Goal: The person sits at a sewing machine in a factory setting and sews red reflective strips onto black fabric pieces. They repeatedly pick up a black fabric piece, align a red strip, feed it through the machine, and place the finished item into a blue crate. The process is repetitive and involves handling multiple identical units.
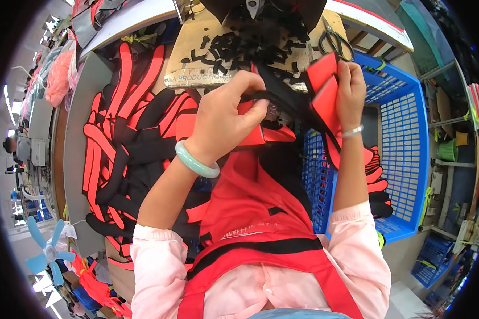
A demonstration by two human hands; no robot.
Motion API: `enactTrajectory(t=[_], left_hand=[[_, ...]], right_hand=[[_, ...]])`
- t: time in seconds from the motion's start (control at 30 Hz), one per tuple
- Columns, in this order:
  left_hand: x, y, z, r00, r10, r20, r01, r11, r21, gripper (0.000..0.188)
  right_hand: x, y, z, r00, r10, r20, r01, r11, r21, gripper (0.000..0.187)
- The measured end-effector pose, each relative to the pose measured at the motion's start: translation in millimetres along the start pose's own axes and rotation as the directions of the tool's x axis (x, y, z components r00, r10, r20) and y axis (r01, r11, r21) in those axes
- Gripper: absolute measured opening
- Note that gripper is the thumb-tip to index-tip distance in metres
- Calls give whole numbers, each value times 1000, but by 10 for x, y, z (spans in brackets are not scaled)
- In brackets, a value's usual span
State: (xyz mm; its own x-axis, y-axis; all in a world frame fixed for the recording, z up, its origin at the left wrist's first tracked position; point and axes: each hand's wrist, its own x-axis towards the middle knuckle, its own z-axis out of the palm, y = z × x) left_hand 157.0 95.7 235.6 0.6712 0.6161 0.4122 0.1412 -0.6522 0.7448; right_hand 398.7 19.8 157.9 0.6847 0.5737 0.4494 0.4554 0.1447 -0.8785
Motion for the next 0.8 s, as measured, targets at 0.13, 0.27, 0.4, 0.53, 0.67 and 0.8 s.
enactTrajectory(t=[0.13,0.27,0.4,0.53,0.67,0.8], left_hand=[[84,-108,47,986,148,-76,-134,977,168,16],[253,-111,48,995,92,29,-96,974,204,14],[441,-239,-44,995,-11,100,13,1000,-15,15],[595,-395,-239,954,-196,224,237,957,-169,19],[711,-376,-386,911,-307,274,384,875,-294,26],[848,-536,-397,890,-393,231,453,813,-366,29]], right_hand=[[-319,-735,-194,884,165,438,-138,986,-92,21],[-448,-750,94,918,-239,316,311,929,-202,26],[-203,-669,221,912,-59,406,104,990,-91,23],[55,-755,251,856,24,516,67,985,-158,23],[265,-909,249,854,-45,519,211,941,-266,27],[420,-1007,275,848,10,530,228,896,-382,32]])
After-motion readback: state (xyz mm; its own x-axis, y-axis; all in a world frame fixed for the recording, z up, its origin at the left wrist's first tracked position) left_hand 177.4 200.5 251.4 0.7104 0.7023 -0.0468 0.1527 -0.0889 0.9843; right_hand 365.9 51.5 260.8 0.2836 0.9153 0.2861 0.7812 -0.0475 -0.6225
